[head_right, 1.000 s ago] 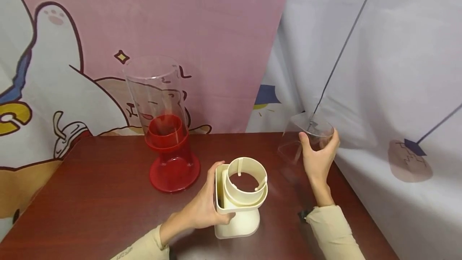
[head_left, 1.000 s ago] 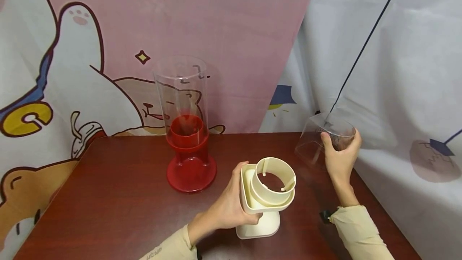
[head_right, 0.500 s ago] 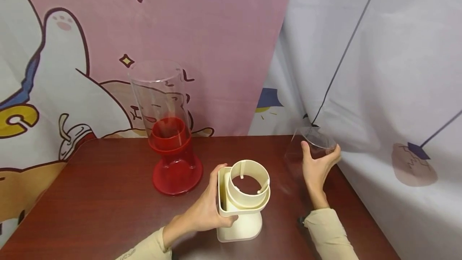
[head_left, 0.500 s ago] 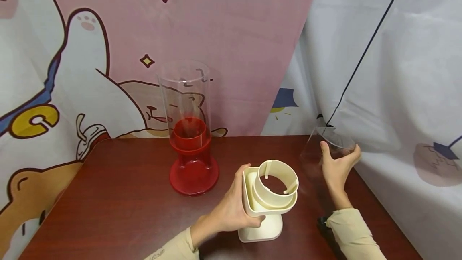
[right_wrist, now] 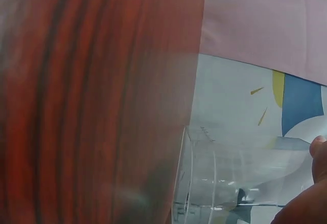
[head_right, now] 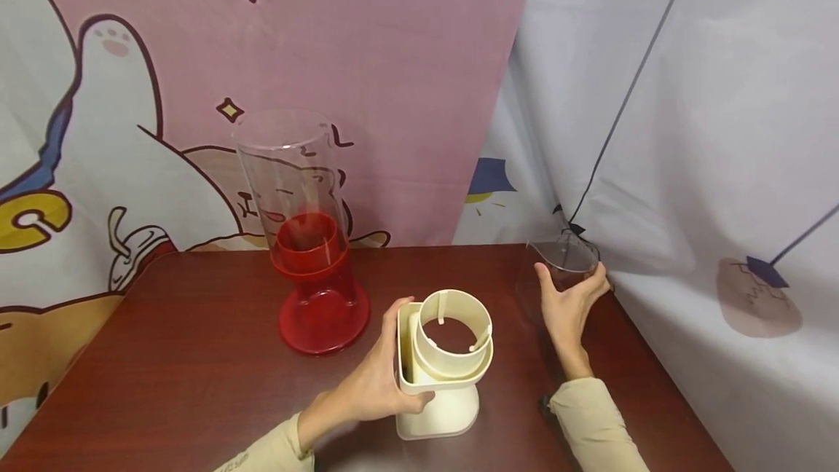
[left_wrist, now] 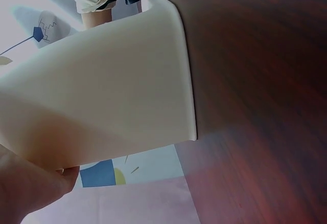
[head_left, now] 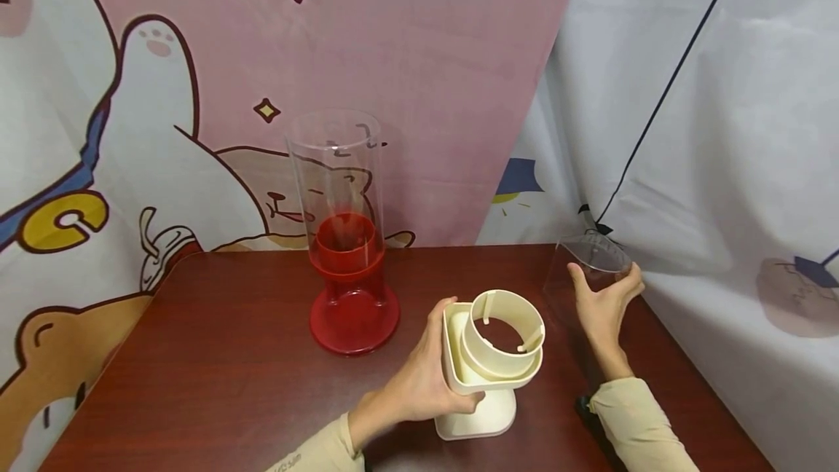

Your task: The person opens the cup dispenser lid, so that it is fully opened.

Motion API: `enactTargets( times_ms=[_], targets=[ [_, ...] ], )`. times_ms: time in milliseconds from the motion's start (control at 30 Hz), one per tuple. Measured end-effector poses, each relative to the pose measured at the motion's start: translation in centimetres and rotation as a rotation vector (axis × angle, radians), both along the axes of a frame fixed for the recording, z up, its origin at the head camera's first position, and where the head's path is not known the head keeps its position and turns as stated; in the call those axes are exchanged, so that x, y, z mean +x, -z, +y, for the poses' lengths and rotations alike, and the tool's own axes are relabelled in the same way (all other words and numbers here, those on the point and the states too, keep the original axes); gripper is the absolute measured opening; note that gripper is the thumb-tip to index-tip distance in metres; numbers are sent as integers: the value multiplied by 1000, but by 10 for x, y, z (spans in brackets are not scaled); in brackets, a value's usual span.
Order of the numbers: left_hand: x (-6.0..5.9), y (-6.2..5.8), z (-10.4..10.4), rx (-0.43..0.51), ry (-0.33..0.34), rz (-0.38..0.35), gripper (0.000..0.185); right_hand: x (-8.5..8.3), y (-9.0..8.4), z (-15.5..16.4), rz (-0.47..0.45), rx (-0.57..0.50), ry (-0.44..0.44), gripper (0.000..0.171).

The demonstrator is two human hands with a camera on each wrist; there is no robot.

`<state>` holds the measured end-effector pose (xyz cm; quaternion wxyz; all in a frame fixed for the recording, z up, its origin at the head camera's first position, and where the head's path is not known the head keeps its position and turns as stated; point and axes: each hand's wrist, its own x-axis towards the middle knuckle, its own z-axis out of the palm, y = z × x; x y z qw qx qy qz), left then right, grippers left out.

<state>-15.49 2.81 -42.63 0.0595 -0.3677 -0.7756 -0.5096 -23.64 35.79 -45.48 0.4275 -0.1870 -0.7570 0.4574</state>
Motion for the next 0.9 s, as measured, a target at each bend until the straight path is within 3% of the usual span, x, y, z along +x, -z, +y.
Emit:
enactTargets(
  times_ms=[233, 400, 500, 567, 633, 700, 733, 800, 900],
  targets=[
    [1, 0, 1, -1, -13, 3, 122, -5, 5, 5, -39, 14, -15, 94],
    [0, 1, 4, 16, -5, 19, 122, -7, 8, 14, -49, 16, 10, 96],
    [-1, 1, 7, 27, 13, 20, 122, -4, 3, 17, -103, 35, 40, 99],
    [-2, 0, 8, 29, 30, 8, 121, 2, -5, 17, -70, 96, 64, 97],
    [-3, -1, 8, 32, 49, -32, 121, 11, -19, 10, 22, 169, 54, 89],
    [-1, -2, 6, 32, 59, -86, 121, 22, -36, -5, 169, 227, -42, 71],
    [1, -3, 4, 32, 60, -111, 122, 29, -45, -17, 241, 238, -139, 61],
    [6, -5, 0, 45, 46, -141, 123, 43, -63, -44, 310, 218, -388, 44],
    [21, -8, -4, 129, -9, -79, 117, 62, -82, -83, 305, 107, -828, 33]
  ],
)
